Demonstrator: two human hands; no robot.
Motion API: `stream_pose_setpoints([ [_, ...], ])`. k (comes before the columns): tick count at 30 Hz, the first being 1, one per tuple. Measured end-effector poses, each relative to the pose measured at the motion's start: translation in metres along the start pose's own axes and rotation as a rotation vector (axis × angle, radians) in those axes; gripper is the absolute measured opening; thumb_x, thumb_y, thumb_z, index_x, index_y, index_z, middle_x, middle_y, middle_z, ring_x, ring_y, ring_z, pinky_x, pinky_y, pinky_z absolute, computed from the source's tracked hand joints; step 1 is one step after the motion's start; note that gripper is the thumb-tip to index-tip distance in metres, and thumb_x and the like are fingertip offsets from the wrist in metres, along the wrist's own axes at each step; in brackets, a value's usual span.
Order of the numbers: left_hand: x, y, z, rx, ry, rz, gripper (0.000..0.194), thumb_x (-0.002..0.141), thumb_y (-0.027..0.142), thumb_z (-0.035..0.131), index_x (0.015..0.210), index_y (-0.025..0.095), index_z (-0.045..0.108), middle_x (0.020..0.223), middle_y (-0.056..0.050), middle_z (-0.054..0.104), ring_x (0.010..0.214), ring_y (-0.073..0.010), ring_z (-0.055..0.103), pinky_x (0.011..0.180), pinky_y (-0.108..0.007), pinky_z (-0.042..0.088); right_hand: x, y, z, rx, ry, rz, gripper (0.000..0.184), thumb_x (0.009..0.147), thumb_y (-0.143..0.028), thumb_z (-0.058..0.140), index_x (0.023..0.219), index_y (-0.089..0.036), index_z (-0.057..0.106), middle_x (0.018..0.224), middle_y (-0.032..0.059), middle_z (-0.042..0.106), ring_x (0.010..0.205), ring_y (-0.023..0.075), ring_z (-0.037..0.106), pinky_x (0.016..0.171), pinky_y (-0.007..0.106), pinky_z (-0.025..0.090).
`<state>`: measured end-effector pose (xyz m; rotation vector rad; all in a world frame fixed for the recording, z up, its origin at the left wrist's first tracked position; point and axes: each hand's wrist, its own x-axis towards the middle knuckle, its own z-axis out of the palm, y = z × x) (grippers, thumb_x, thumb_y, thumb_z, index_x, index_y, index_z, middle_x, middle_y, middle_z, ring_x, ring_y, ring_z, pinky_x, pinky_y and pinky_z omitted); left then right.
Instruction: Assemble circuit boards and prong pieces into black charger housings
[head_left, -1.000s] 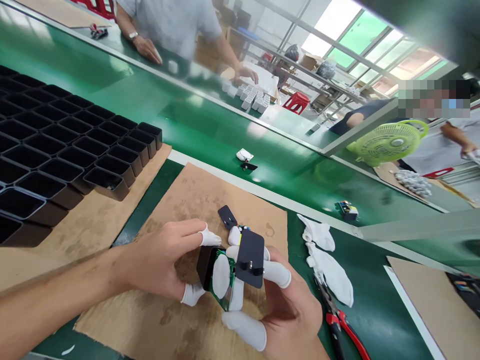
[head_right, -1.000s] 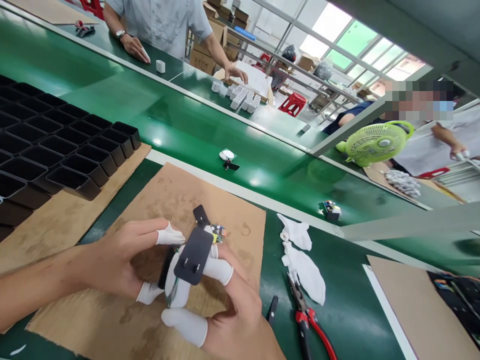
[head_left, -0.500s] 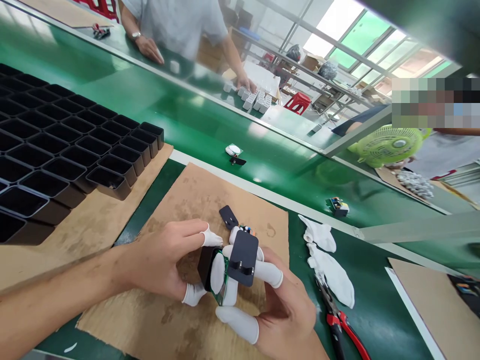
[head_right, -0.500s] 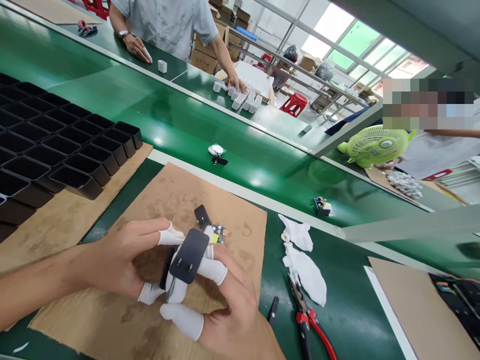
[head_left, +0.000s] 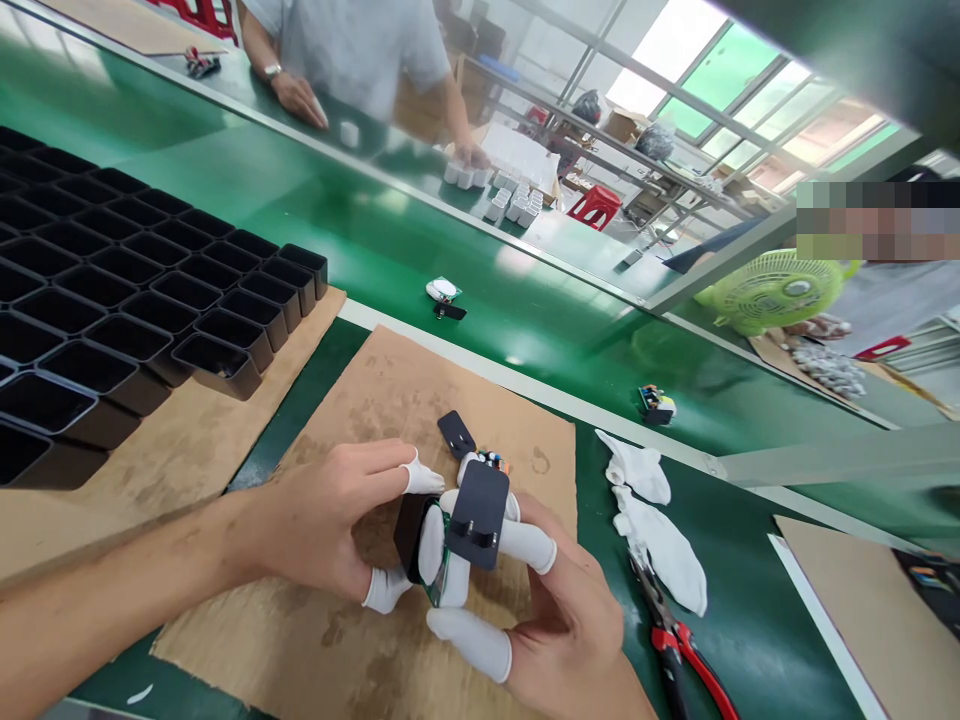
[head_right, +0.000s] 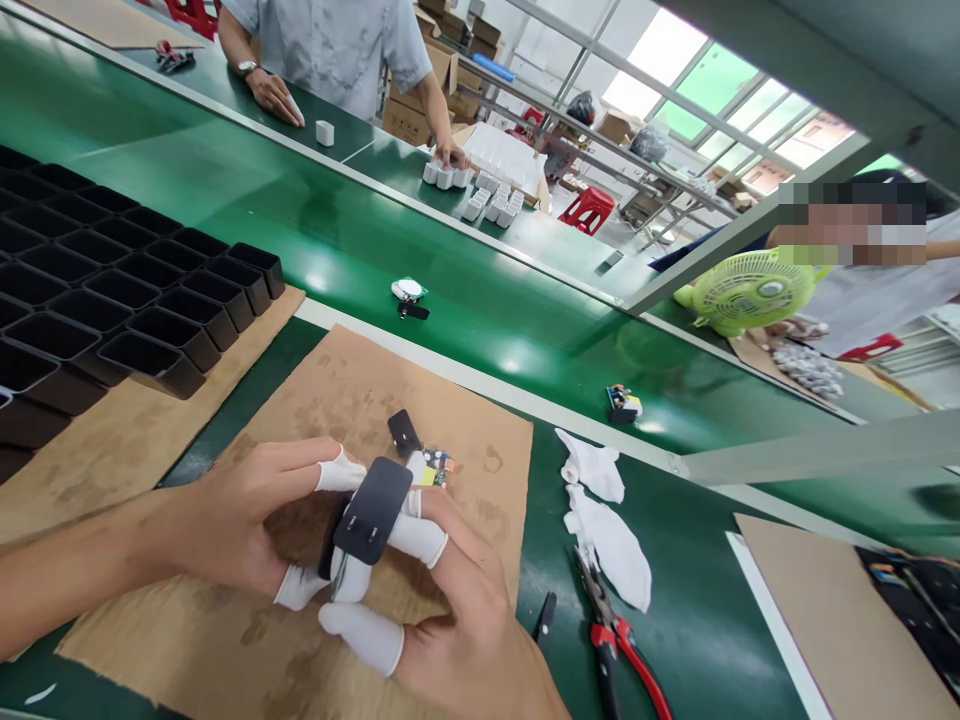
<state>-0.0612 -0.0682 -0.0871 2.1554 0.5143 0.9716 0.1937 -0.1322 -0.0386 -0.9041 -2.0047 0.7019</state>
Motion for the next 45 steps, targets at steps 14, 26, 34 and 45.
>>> stream_pose_setpoints([
  [14, 0.0, -0.001, 0.002, -0.02, 0.023, 0.031, 0.058, 0.078, 0.023, 0.094, 0.128, 0.021, 0.065, 0.103, -0.003, 0.074, 0.086, -0.0206, 0.071, 0.074, -0.029, 0.054, -0.003, 0.007, 0.008, -0.009, -0.036, 0.049, 0.075, 0.093, -0.022, 0.096, 0.159, -0.037, 0.064, 0.138, 0.0077, 0.075, 0.12, 0.0297, 0.075, 0.11, 0.04, 0.065],
  [26, -0.003, -0.002, 0.007, 0.045, 0.026, 0.037, 0.057, 0.073, 0.018, 0.093, 0.124, 0.02, 0.067, 0.099, -0.002, 0.071, 0.082, -0.0194, 0.067, 0.071, -0.029, 0.051, 0.002, 0.006, 0.01, 0.246, -0.012, 0.233, 0.072, 0.087, -0.049, 0.102, 0.152, -0.042, 0.071, 0.142, 0.0063, 0.072, 0.126, 0.0319, 0.071, 0.112, 0.042, 0.059],
  [34, -0.003, 0.0, 0.005, -0.006, 0.043, 0.031, 0.062, 0.081, 0.016, 0.088, 0.138, 0.02, 0.065, 0.108, -0.006, 0.073, 0.092, -0.0232, 0.073, 0.08, -0.032, 0.06, 0.003, 0.009, 0.015, 0.509, 0.067, 0.434, 0.031, 0.109, -0.048, 0.079, 0.139, -0.039, 0.08, 0.138, 0.005, 0.075, 0.135, 0.0295, 0.064, 0.117, 0.042, 0.051],
  [45, -0.002, 0.001, 0.004, 0.024, 0.081, 0.023, 0.059, 0.081, 0.023, 0.091, 0.135, 0.02, 0.067, 0.107, -0.007, 0.075, 0.092, -0.025, 0.075, 0.078, -0.033, 0.061, 0.006, 0.006, 0.013, 0.591, 0.037, 0.445, 0.042, 0.109, -0.056, 0.076, 0.144, -0.033, 0.078, 0.146, 0.0093, 0.076, 0.141, 0.0336, 0.069, 0.125, 0.05, 0.056],
])
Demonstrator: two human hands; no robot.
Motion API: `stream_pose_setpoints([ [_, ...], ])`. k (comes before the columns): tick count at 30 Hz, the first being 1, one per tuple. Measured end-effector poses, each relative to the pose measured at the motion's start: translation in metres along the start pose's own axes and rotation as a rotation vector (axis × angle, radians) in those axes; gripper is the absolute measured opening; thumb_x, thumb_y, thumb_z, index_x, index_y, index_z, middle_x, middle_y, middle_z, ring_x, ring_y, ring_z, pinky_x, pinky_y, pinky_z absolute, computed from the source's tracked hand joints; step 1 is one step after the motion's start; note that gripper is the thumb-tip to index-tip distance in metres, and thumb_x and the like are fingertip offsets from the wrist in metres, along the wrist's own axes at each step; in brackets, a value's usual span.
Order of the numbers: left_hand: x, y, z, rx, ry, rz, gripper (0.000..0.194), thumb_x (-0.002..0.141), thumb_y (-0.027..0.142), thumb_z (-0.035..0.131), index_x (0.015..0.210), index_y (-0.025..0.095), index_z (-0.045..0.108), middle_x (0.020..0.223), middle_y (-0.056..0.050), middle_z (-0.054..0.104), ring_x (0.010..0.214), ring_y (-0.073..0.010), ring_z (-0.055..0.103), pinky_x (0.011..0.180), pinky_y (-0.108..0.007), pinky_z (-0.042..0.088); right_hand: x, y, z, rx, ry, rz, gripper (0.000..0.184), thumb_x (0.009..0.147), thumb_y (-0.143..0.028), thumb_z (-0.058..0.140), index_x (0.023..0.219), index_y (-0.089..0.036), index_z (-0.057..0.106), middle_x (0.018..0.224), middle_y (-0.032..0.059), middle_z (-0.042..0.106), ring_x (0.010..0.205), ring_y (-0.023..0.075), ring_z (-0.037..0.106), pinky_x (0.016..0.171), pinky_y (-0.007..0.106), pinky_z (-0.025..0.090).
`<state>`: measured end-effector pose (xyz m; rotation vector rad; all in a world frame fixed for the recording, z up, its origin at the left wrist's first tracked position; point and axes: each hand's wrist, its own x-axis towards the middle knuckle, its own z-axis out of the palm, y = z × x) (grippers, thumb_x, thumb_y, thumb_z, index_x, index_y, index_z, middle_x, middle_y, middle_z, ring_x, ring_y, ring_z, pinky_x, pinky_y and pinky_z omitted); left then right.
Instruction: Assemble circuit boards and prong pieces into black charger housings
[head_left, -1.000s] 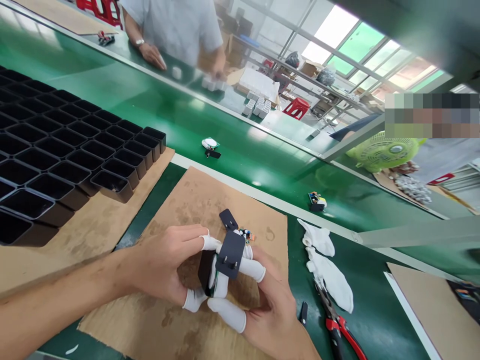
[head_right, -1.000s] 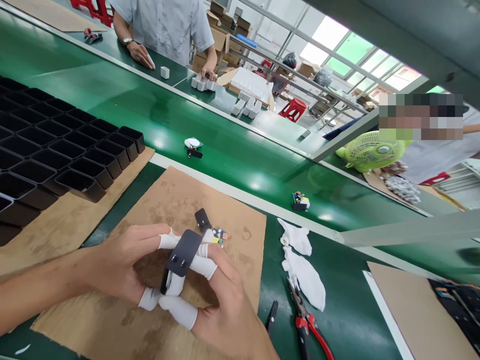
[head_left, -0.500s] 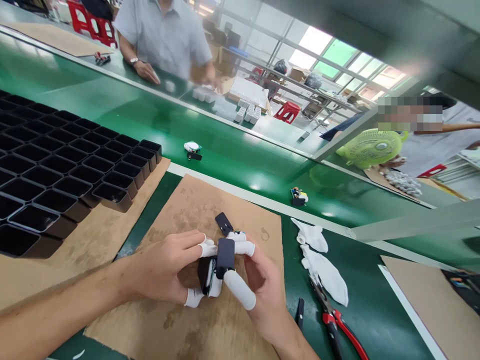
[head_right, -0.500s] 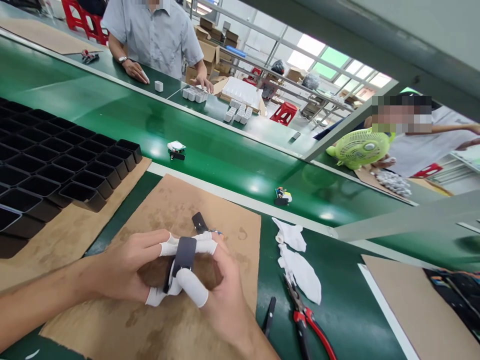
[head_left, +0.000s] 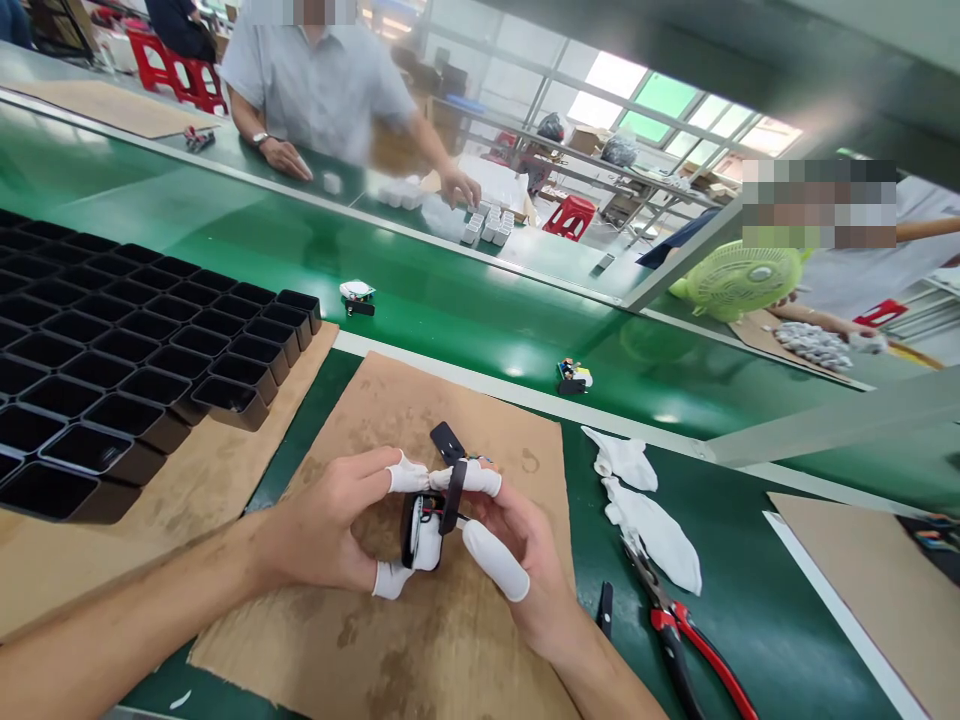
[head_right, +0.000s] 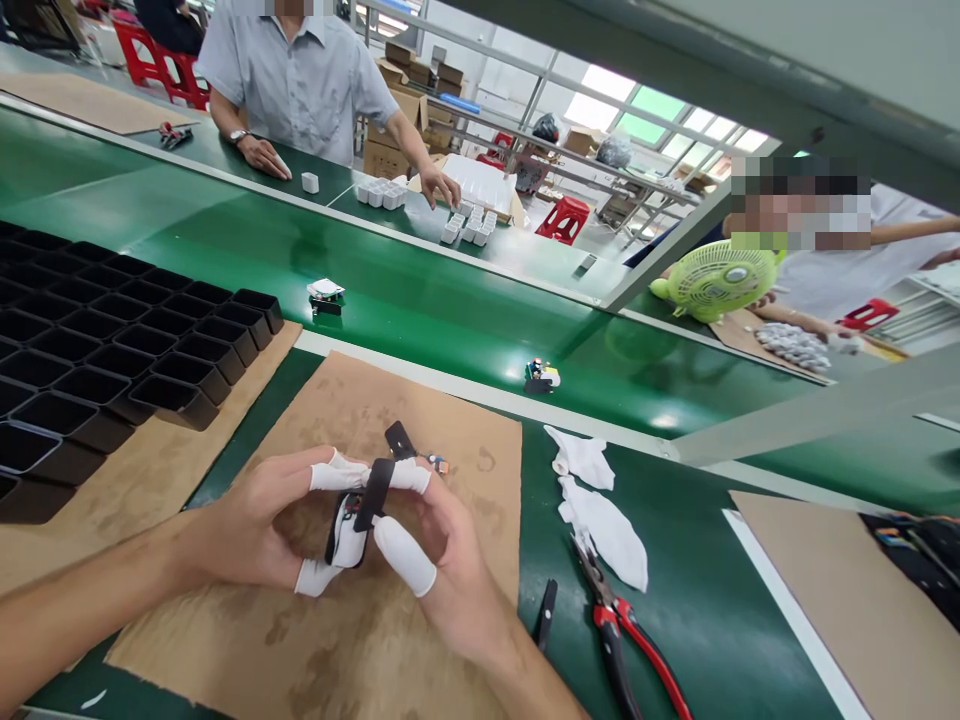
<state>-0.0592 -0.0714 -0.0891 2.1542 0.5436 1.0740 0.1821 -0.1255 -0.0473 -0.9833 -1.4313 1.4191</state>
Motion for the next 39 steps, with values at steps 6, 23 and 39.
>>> stream_pose_setpoints([
  [6, 0.001, -0.001, 0.0, 0.012, 0.013, 0.008, 0.061, 0.082, 0.023, 0.089, 0.138, 0.022, 0.066, 0.107, -0.005, 0.073, 0.089, -0.0231, 0.073, 0.077, -0.032, 0.059, -0.005, 0.004, 0.0, -0.092, -0.033, -0.056, 0.047, 0.107, -0.055, 0.078, 0.15, -0.036, 0.071, 0.152, 0.0091, 0.072, 0.146, 0.0332, 0.067, 0.128, 0.05, 0.054],
  [23, 0.002, 0.0, 0.0, 0.061, 0.038, 0.086, 0.061, 0.081, 0.022, 0.082, 0.139, 0.021, 0.063, 0.099, -0.003, 0.074, 0.08, -0.0209, 0.069, 0.071, -0.031, 0.056, -0.008, 0.022, 0.012, -0.349, 0.06, -0.133, 0.064, 0.093, -0.017, 0.09, 0.147, -0.038, 0.063, 0.135, 0.0037, 0.063, 0.13, 0.0259, 0.062, 0.122, 0.042, 0.051],
  [39, 0.002, 0.002, 0.002, 0.016, 0.093, 0.053, 0.064, 0.082, 0.03, 0.089, 0.14, 0.025, 0.062, 0.098, -0.004, 0.074, 0.079, -0.0221, 0.071, 0.068, -0.033, 0.058, -0.006, 0.017, 0.003, -0.247, 0.025, -0.162, 0.038, 0.116, -0.043, 0.063, 0.153, -0.036, 0.067, 0.146, 0.0102, 0.07, 0.142, 0.0316, 0.066, 0.122, 0.049, 0.058],
])
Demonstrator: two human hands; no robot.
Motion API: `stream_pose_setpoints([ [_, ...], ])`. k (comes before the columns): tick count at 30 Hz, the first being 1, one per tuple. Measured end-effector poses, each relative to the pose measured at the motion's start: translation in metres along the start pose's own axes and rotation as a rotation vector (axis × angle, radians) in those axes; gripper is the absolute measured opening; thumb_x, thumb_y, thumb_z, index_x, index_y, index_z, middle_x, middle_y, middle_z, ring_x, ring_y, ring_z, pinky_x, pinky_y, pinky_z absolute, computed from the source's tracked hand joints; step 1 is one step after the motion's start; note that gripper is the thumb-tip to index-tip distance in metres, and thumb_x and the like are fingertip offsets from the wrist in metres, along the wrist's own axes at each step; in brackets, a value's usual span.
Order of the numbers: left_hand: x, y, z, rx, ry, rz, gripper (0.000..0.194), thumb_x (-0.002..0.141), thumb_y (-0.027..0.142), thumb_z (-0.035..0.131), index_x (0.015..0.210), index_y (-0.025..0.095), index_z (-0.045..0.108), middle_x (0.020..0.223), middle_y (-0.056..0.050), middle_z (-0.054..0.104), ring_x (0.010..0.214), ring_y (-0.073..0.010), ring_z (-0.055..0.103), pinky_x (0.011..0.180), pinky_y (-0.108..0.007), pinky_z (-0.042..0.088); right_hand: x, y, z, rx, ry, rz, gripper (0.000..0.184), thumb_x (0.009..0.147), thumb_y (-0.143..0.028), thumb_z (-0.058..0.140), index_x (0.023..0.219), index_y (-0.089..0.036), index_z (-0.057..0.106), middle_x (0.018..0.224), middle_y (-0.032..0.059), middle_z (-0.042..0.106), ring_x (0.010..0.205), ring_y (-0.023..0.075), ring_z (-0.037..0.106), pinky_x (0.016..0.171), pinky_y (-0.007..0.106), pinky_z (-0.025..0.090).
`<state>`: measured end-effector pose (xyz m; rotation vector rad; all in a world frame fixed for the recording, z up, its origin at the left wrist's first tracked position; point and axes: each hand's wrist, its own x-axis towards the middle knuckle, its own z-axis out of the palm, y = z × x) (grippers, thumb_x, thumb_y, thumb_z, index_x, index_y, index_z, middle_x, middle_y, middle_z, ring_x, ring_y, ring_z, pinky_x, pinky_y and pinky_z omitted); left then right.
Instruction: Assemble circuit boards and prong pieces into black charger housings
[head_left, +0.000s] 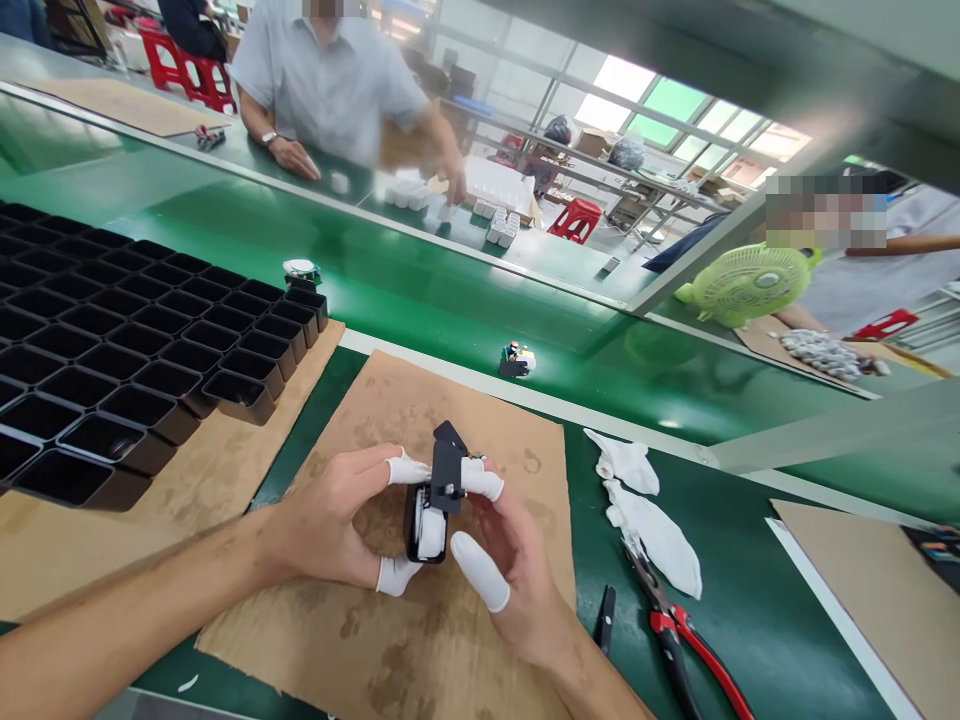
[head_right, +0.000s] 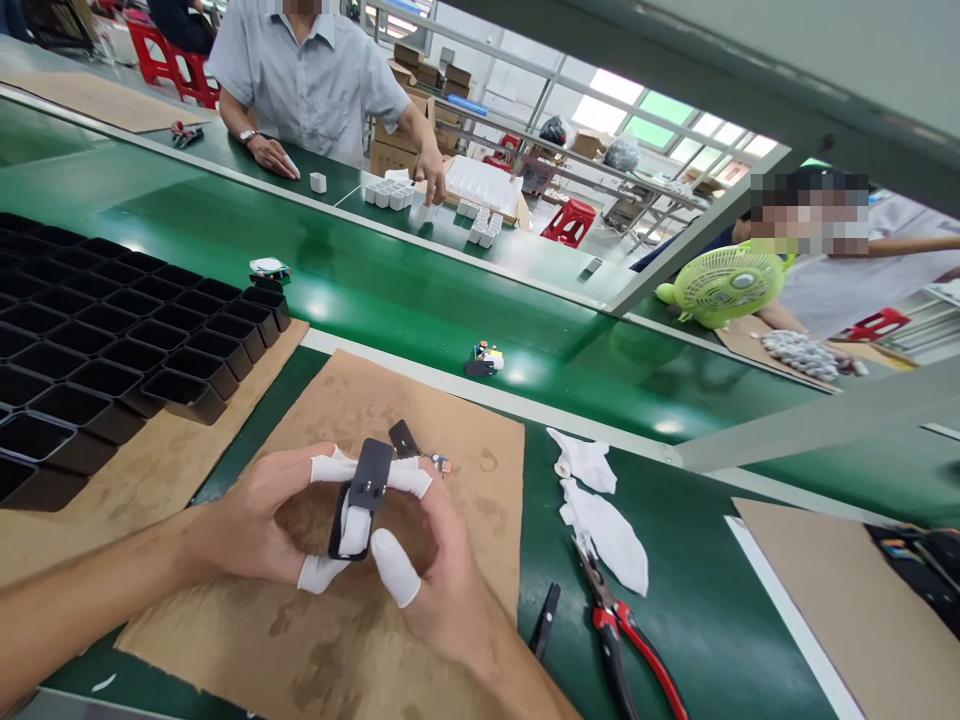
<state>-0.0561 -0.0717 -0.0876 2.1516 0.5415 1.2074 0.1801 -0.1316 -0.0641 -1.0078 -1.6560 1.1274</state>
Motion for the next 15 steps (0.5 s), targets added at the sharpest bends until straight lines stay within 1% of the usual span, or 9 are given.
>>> stream_pose_setpoints([
  [3, 0.0012, 0.0006, -0.0008, -0.018, -0.007, 0.011, 0.068, 0.081, 0.024, 0.087, 0.144, 0.026, 0.06, 0.1, -0.004, 0.074, 0.079, -0.0216, 0.071, 0.069, -0.033, 0.058, -0.0017, 0.0021, 0.0015, -0.032, -0.001, 0.0, 0.047, 0.111, -0.036, 0.073, 0.157, -0.038, 0.064, 0.149, 0.0092, 0.069, 0.144, 0.0305, 0.064, 0.124, 0.048, 0.057],
  [6, 0.0018, 0.0012, -0.001, -0.01, -0.019, 0.014, 0.064, 0.079, 0.023, 0.088, 0.138, 0.026, 0.061, 0.095, -0.002, 0.071, 0.075, -0.0204, 0.067, 0.065, -0.032, 0.055, -0.0015, 0.002, 0.0036, -0.051, 0.004, -0.006, 0.053, 0.106, -0.028, 0.079, 0.155, -0.039, 0.065, 0.15, 0.0088, 0.067, 0.142, 0.0294, 0.064, 0.123, 0.047, 0.057],
  [8, 0.0017, 0.0012, -0.0009, 0.008, -0.015, 0.022, 0.065, 0.079, 0.025, 0.089, 0.137, 0.027, 0.061, 0.095, -0.003, 0.071, 0.075, -0.0213, 0.067, 0.065, -0.032, 0.055, -0.0012, 0.002, 0.0038, -0.072, 0.02, -0.014, 0.051, 0.106, -0.027, 0.078, 0.154, -0.038, 0.066, 0.15, 0.0096, 0.067, 0.14, 0.0291, 0.066, 0.125, 0.048, 0.056],
  [10, 0.0013, 0.001, -0.0008, 0.023, -0.007, 0.035, 0.069, 0.08, 0.024, 0.089, 0.142, 0.026, 0.061, 0.098, -0.004, 0.072, 0.079, -0.0229, 0.07, 0.067, -0.033, 0.057, -0.0013, 0.0028, 0.0026, -0.08, 0.027, -0.032, 0.047, 0.11, -0.029, 0.073, 0.156, -0.037, 0.065, 0.152, 0.0108, 0.066, 0.14, 0.0296, 0.066, 0.126, 0.049, 0.056],
  [13, 0.0004, 0.0008, -0.0011, 0.027, -0.007, 0.045, 0.073, 0.081, 0.022, 0.089, 0.149, 0.025, 0.06, 0.106, -0.007, 0.074, 0.087, -0.0243, 0.073, 0.074, -0.034, 0.061, -0.0014, 0.0032, -0.0005, -0.04, -0.014, -0.04, 0.044, 0.115, -0.034, 0.063, 0.159, -0.037, 0.063, 0.156, 0.0122, 0.064, 0.147, 0.0313, 0.063, 0.127, 0.05, 0.055],
  [15, -0.0004, 0.0007, -0.0014, 0.032, -0.014, 0.039, 0.075, 0.083, 0.02, 0.088, 0.152, 0.025, 0.059, 0.11, -0.008, 0.075, 0.091, -0.0251, 0.074, 0.077, -0.035, 0.063, -0.0008, 0.0022, -0.0017, 0.012, -0.042, -0.025, 0.044, 0.116, -0.036, 0.062, 0.159, -0.038, 0.062, 0.157, 0.0115, 0.064, 0.148, 0.0313, 0.064, 0.127, 0.049, 0.056],
])
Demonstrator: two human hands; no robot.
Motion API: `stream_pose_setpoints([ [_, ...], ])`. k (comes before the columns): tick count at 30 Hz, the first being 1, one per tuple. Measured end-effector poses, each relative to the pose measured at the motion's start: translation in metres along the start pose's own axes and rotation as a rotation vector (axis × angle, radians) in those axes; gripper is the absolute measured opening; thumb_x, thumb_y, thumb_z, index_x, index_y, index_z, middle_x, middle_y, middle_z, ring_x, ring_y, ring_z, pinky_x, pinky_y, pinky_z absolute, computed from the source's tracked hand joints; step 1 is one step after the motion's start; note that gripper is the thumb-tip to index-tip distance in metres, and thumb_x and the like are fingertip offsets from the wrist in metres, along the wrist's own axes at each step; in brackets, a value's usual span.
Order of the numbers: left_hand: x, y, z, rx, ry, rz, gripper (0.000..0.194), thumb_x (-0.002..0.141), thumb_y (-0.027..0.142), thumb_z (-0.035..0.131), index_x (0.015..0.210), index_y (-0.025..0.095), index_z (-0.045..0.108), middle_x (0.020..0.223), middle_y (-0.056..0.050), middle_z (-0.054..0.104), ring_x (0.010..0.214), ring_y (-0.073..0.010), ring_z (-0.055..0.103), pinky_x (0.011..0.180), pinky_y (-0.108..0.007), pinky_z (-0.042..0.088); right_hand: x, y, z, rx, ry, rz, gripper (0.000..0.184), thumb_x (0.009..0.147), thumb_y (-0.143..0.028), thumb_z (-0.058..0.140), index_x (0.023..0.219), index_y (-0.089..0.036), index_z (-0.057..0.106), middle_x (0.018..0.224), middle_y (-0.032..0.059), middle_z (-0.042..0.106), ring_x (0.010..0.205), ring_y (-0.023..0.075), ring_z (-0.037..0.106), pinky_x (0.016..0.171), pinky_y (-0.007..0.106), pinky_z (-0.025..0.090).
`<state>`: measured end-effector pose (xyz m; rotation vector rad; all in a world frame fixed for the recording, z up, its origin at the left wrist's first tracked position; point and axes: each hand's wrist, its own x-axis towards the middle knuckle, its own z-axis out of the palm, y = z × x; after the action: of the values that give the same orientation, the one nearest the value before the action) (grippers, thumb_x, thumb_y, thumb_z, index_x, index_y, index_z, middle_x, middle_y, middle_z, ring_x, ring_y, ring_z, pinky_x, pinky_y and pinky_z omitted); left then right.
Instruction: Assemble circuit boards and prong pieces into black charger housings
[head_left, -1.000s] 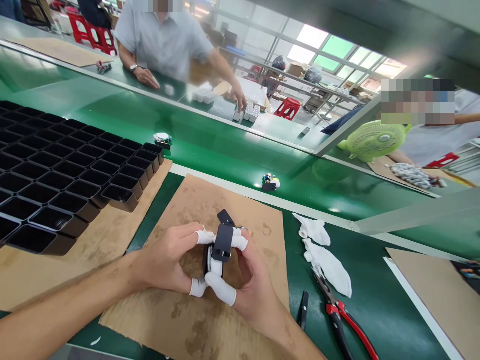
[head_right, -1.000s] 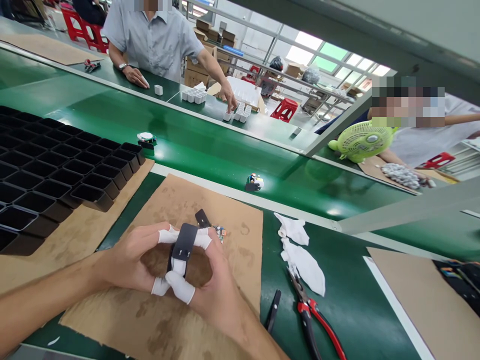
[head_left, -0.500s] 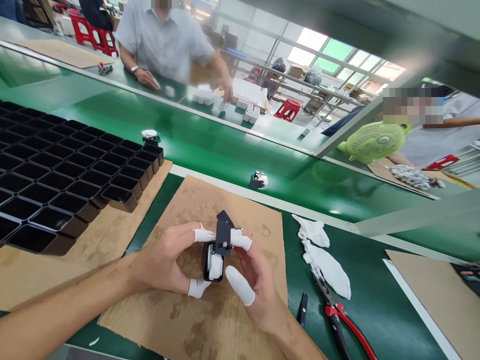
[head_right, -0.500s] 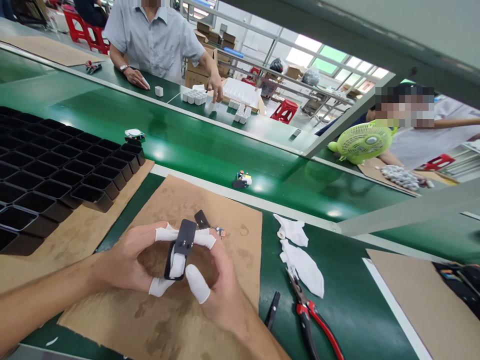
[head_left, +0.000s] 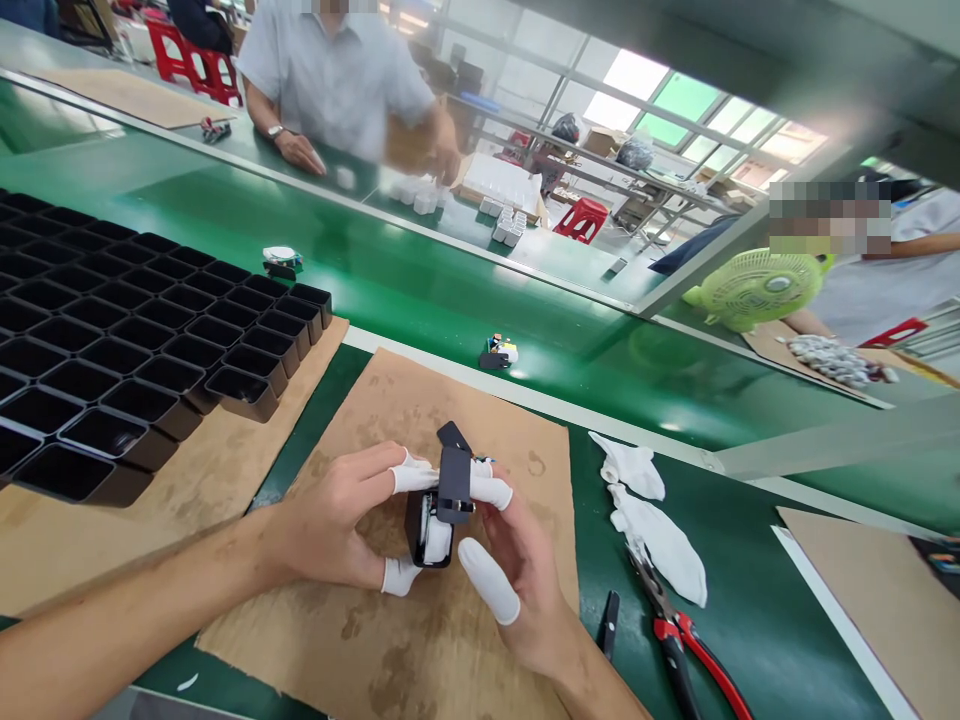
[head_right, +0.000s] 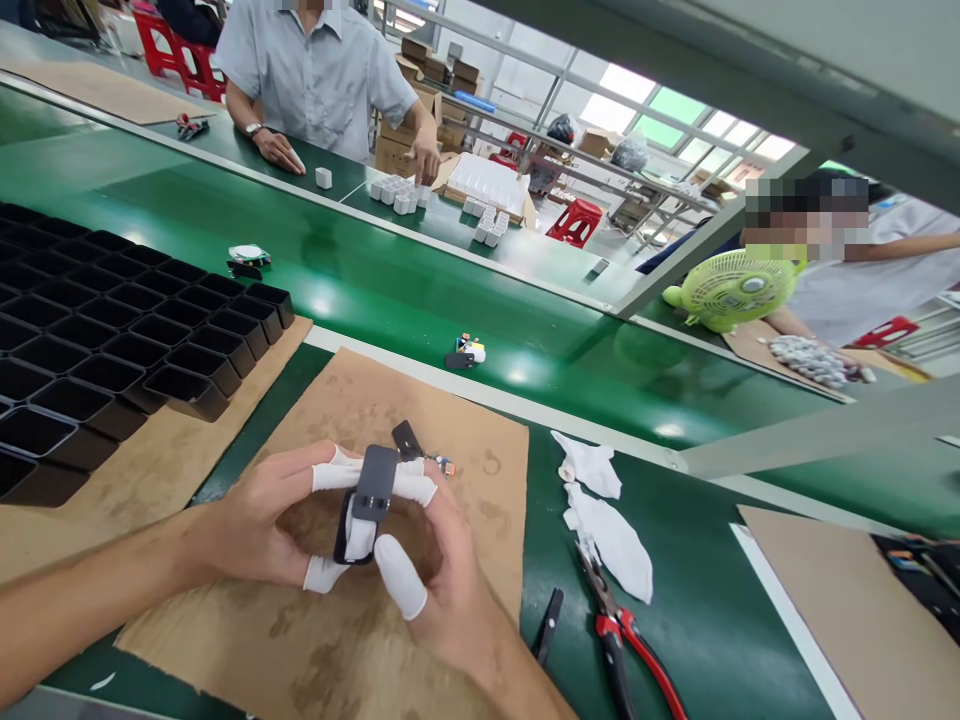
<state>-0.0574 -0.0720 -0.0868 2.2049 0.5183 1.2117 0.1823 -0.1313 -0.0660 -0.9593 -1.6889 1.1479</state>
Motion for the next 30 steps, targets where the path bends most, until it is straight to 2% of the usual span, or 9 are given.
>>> stream_pose_setpoints([
  [5, -0.001, -0.001, -0.001, 0.011, -0.036, -0.01, 0.08, 0.083, 0.019, 0.09, 0.156, 0.022, 0.056, 0.113, -0.011, 0.076, 0.097, -0.0281, 0.077, 0.082, -0.039, 0.066, 0.003, -0.002, 0.002, 0.076, 0.032, 0.023, 0.04, 0.114, -0.037, 0.07, 0.154, -0.043, 0.067, 0.155, 0.0076, 0.067, 0.145, 0.029, 0.066, 0.126, 0.046, 0.056],
  [9, -0.001, -0.002, -0.001, -0.006, -0.017, -0.007, 0.075, 0.085, 0.021, 0.089, 0.154, 0.023, 0.057, 0.111, -0.01, 0.078, 0.095, -0.0266, 0.076, 0.081, -0.037, 0.065, 0.003, 0.004, 0.004, 0.135, 0.053, 0.079, 0.054, 0.103, -0.035, 0.088, 0.153, -0.043, 0.068, 0.155, 0.0061, 0.069, 0.148, 0.0293, 0.065, 0.13, 0.046, 0.053],
  [12, -0.002, -0.003, 0.0, -0.013, -0.011, -0.006, 0.075, 0.086, 0.026, 0.091, 0.153, 0.022, 0.057, 0.113, -0.01, 0.079, 0.094, -0.0258, 0.076, 0.081, -0.036, 0.064, 0.002, 0.01, 0.005, 0.151, 0.073, 0.103, 0.057, 0.1, -0.035, 0.092, 0.152, -0.041, 0.07, 0.156, 0.007, 0.07, 0.151, 0.0298, 0.064, 0.132, 0.046, 0.052],
  [15, -0.003, -0.004, 0.003, 0.006, 0.014, -0.016, 0.075, 0.084, 0.026, 0.091, 0.152, 0.021, 0.059, 0.111, -0.009, 0.078, 0.092, -0.0249, 0.077, 0.08, -0.035, 0.063, 0.001, 0.014, 0.006, 0.134, 0.097, 0.084, 0.056, 0.098, -0.038, 0.093, 0.15, -0.039, 0.071, 0.157, 0.0083, 0.069, 0.152, 0.031, 0.063, 0.132, 0.047, 0.052],
  [20, -0.004, -0.001, 0.008, 0.036, 0.045, -0.065, 0.07, 0.079, 0.022, 0.087, 0.145, 0.023, 0.064, 0.104, -0.005, 0.076, 0.086, -0.0224, 0.075, 0.075, -0.032, 0.061, -0.001, 0.014, 0.01, 0.119, 0.141, 0.155, 0.069, 0.088, -0.04, 0.102, 0.15, -0.038, 0.072, 0.162, 0.0085, 0.068, 0.156, 0.0335, 0.062, 0.134, 0.049, 0.048],
  [23, -0.001, 0.006, 0.01, 0.02, 0.119, -0.027, 0.072, 0.076, 0.02, 0.086, 0.145, 0.025, 0.064, 0.102, -0.004, 0.076, 0.082, -0.0212, 0.075, 0.073, -0.031, 0.061, 0.0, 0.013, 0.013, 0.183, 0.172, 0.146, 0.069, 0.086, -0.042, 0.103, 0.148, -0.04, 0.075, 0.159, 0.0088, 0.072, 0.152, 0.0335, 0.065, 0.133, 0.048, 0.049],
  [25, 0.003, 0.015, 0.009, 0.025, 0.176, -0.005, 0.074, 0.076, 0.021, 0.086, 0.146, 0.026, 0.064, 0.104, -0.004, 0.077, 0.081, -0.0208, 0.075, 0.074, -0.031, 0.061, -0.001, 0.012, 0.017, 0.228, 0.241, 0.107, 0.067, 0.082, -0.049, 0.104, 0.143, -0.038, 0.078, 0.149, 0.0109, 0.078, 0.144, 0.0355, 0.072, 0.124, 0.049, 0.058],
  [27, 0.004, 0.026, 0.008, 0.036, 0.203, 0.047, 0.076, 0.077, 0.028, 0.089, 0.148, 0.026, 0.063, 0.106, -0.006, 0.078, 0.085, -0.023, 0.077, 0.077, -0.033, 0.063, -0.007, 0.011, 0.026, 0.244, 0.388, 0.068, 0.067, 0.075, -0.055, 0.106, 0.133, -0.034, 0.082, 0.135, 0.0132, 0.084, 0.134, 0.0394, 0.077, 0.113, 0.051, 0.066],
  [30, -0.004, 0.041, 0.009, 0.077, 0.19, 0.134, 0.079, 0.079, 0.045, 0.095, 0.148, 0.023, 0.064, 0.106, -0.009, 0.078, 0.089, -0.0261, 0.078, 0.081, -0.035, 0.066, -0.026, 0.008, 0.048, 0.204, 0.609, 0.082, 0.068, 0.068, -0.057, 0.109, 0.125, -0.031, 0.084, 0.126, 0.0147, 0.085, 0.128, 0.0448, 0.077, 0.105, 0.054, 0.069],
])
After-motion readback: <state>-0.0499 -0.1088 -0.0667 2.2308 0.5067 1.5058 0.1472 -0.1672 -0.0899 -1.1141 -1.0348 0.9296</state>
